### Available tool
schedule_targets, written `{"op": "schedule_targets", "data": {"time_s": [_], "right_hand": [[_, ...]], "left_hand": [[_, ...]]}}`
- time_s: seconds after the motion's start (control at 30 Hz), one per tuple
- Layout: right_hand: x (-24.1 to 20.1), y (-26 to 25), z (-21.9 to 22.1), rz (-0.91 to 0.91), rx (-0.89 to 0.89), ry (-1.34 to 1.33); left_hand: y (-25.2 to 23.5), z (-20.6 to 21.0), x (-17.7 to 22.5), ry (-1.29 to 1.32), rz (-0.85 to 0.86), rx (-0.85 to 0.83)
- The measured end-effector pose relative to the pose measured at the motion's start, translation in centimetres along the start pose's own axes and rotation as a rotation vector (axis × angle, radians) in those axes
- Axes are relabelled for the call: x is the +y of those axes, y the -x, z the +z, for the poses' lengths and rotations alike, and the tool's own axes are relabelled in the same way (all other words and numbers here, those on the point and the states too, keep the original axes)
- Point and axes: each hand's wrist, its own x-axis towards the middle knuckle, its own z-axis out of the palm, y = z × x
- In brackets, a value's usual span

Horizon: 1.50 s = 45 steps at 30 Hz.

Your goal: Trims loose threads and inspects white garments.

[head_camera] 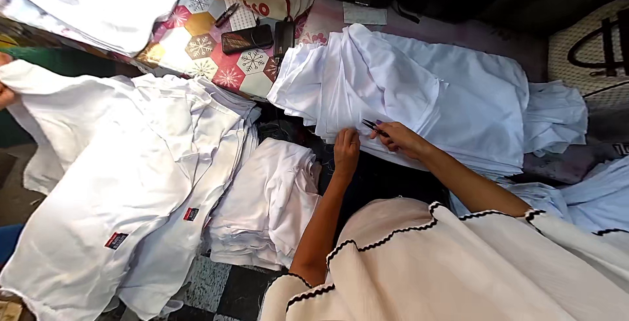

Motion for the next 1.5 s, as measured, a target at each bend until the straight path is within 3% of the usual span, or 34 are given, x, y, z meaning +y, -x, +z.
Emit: {"op": "schedule_targets", "data": {"time_s": [0.1,0.27,0.37,0.47,0.63,0.8,0.9,1.5], "right_hand": [[0.5,0.2,-0.3,-0.032,-0.015,-0.013],[-0.4,1.1,-0.4,0.046,-0.068,-0.027],[-0.6,1.7,-0.2,0.113,-0.117,-0.029],[-0.5,1.7,0.2,0.107,-0.08,-0.043],[-0.2,1.0,0.7,0.058,-0.027,-0.007],[0.7,1.1,0.2,0.066,-0.017,0.001],[0.6,1.4,0.5,0.093,-0.032,0.006],[0.9,0.4,1.5,0.14,-0.21,-0.06]], "left_hand": [[0.5,0.1,-0.1,0.008,-0.008,0.019],[0.8,-2.0,1.8,0.27,-0.297,-0.021],[0.9,-3.0,3.2,0.284,-0.38,0.015],[0.6,-2.0,2.8,0.168,-0.298,0.015],[-0.1,0.6,0.0,0.02,-0.02,0.058],[-0.2,-1.3,-0.2,0.299,-0.232,-0.058],[-0.2,-2.4,-0.4,0.376,-0.268,-0.076],[0.6,-3.7,1.8,0.44,-0.401,0.029]]}}
